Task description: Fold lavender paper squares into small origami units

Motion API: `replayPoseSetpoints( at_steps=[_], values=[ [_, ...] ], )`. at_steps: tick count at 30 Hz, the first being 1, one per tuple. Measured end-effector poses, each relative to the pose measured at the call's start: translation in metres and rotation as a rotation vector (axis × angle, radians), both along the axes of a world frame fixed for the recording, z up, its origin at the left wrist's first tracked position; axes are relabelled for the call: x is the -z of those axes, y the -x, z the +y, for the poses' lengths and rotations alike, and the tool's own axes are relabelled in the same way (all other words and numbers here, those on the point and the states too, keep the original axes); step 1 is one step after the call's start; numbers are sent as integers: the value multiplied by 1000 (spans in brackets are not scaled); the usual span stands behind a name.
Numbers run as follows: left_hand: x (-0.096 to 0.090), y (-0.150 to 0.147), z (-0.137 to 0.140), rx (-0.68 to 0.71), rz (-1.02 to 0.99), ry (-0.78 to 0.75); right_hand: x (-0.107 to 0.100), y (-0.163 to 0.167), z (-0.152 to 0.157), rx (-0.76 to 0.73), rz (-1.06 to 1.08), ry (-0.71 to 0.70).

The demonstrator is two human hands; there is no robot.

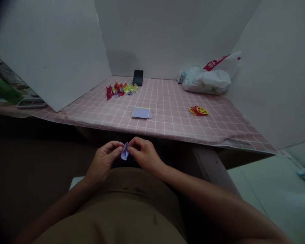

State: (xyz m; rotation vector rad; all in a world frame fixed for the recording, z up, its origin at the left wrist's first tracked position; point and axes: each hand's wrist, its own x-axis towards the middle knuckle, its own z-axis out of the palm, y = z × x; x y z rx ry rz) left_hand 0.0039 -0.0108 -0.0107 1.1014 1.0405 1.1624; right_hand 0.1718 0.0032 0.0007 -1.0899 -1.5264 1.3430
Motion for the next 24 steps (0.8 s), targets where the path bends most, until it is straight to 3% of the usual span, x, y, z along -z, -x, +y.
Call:
replayPoseSetpoints(
  at_steps=[10, 20, 24],
  values=[
    [-1, -6, -5, -118, 229, -240, 1, 3, -3, 22, 9, 11],
    [12, -8, -9, -201, 338, -373, 4, 6, -7, 30, 32, 7],
    [9, -5, -11, -182, 337, -339, 5, 6, -6, 50, 41, 13]
  ],
)
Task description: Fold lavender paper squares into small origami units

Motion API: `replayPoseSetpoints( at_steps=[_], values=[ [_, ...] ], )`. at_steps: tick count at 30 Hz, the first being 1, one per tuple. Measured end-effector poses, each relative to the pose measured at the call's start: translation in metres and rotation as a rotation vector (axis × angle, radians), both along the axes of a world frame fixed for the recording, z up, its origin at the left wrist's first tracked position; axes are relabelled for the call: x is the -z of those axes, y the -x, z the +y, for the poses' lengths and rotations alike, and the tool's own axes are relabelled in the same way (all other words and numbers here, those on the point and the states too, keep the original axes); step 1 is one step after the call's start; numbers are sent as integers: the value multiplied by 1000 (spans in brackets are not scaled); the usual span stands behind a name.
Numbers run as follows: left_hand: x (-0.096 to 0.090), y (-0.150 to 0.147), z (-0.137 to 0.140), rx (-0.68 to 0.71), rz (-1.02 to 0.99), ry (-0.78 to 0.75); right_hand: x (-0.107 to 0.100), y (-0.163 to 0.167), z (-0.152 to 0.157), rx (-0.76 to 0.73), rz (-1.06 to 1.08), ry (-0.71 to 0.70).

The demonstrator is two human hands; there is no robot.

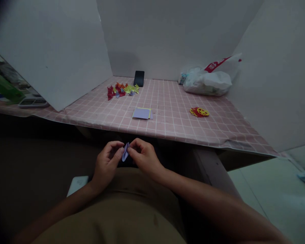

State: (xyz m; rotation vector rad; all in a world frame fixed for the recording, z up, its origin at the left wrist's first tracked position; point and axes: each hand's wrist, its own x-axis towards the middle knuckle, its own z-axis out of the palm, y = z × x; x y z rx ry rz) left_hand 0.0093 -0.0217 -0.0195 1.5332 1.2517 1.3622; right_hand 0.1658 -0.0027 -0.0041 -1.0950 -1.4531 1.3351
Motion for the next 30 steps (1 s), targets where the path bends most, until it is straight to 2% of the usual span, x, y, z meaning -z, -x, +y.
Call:
replayPoseSetpoints(
  at_steps=[7, 24, 30],
  values=[
    [-11, 3, 2, 60, 4, 117, 1, -1, 0, 9, -7, -33],
    [-14, -2, 0, 48, -91, 221, 4, 0, -2, 18, -39, -118],
    [-12, -4, -1, 60, -146, 268, 4, 1, -2, 12, -8, -86]
  ],
)
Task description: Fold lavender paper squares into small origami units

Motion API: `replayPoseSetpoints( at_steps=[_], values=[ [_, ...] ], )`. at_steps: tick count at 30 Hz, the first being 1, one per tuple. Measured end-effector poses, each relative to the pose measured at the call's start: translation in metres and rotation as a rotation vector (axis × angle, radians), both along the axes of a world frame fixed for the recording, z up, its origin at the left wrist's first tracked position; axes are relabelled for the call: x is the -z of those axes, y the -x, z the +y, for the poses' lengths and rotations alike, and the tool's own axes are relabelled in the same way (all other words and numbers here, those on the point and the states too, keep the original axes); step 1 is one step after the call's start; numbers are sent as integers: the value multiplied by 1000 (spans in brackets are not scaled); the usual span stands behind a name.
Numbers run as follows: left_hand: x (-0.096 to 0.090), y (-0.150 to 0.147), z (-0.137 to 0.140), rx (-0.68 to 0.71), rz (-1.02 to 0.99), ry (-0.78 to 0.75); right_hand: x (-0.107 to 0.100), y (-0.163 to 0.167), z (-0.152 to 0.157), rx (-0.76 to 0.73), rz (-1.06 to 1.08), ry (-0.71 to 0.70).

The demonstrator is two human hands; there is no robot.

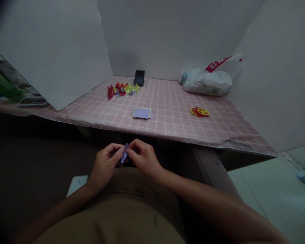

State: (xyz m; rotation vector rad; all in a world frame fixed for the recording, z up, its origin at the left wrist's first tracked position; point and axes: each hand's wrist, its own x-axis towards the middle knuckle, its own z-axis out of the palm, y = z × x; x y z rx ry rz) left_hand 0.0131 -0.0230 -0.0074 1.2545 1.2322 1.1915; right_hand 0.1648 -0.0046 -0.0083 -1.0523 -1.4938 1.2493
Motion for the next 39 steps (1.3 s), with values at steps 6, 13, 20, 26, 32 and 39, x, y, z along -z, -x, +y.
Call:
replayPoseSetpoints(
  at_steps=[6, 13, 20, 26, 32, 39],
  values=[
    [1, 0, 3, 12, -8, 4, -1, 0, -1, 2, -15, 26],
    [-5, 5, 4, 32, 113, -23, -3, -1, 0, -77, 40, 96],
    [-8, 10, 5, 120, 204, -15, -4, -2, 2, -93, -28, 80],
    [-3, 10, 6, 71, 277, -168, -6, -1, -1, -20, -54, 63],
    [6, 9, 9, 11, 307, -350, -8, 0, -1, 3, 32, 106],
    [10, 8, 10, -79, 280, -412, -11, 4, -4, -8, 252, 262]
  ],
)
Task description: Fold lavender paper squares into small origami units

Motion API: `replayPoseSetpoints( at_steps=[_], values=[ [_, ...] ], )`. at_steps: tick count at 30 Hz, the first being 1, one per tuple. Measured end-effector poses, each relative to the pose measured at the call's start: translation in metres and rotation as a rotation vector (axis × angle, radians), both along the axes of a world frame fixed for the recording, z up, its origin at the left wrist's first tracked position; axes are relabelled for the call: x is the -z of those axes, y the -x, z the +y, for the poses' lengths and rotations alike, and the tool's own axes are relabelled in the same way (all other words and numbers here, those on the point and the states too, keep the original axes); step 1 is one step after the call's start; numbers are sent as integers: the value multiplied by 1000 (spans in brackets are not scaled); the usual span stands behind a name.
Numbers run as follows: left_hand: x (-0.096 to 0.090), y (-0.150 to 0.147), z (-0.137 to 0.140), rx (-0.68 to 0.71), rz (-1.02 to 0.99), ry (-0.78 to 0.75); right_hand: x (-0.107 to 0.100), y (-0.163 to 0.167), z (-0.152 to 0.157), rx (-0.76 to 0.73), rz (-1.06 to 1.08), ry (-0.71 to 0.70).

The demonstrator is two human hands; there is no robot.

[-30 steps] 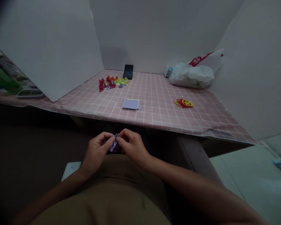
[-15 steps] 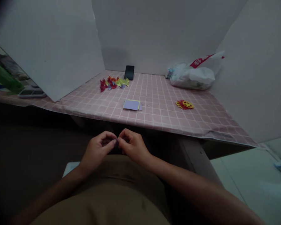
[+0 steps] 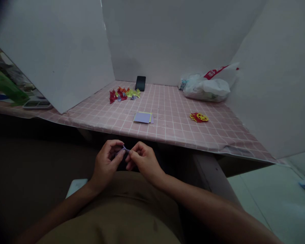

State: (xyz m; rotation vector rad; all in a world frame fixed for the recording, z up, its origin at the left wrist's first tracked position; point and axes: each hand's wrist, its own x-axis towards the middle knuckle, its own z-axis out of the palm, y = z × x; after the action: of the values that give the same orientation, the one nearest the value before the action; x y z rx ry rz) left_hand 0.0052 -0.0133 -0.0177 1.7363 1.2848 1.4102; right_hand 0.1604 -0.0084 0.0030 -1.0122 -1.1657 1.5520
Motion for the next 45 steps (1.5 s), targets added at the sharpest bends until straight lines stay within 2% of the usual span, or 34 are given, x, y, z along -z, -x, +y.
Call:
replayPoseSetpoints(
  at_steps=[4, 8, 11, 19, 24, 26, 29, 31, 34, 45],
  values=[
    [0, -1, 0, -66, -14, 16, 0, 2, -2, 19, 48, 29],
    [-2, -3, 1, -28, -75, 158, 2, 3, -4, 31, 65, 25],
    [-5, -3, 1, -28, -112, 203, 3, 3, -4, 36, 64, 18],
    [-6, -1, 3, -52, 24, 61, 3, 4, -4, 25, -25, 31],
    [-11, 6, 6, -5, 114, 3, 3, 2, -3, -87, -198, 19],
    [-15, 10, 9, 67, 174, 2, 2, 0, -2, -65, -315, -67],
    [-22, 17, 11, 213, 259, 44, 0, -5, 2, 58, -481, -331],
    [-25, 18, 11, 304, 272, 96, -2, -8, 3, 42, -541, -464],
    [-25, 18, 9, 326, 208, 185, -4, -10, 4, -38, -574, -533],
    [-11, 14, 5, 271, -261, 379, 0, -7, 6, -45, -441, -390]
  ],
)
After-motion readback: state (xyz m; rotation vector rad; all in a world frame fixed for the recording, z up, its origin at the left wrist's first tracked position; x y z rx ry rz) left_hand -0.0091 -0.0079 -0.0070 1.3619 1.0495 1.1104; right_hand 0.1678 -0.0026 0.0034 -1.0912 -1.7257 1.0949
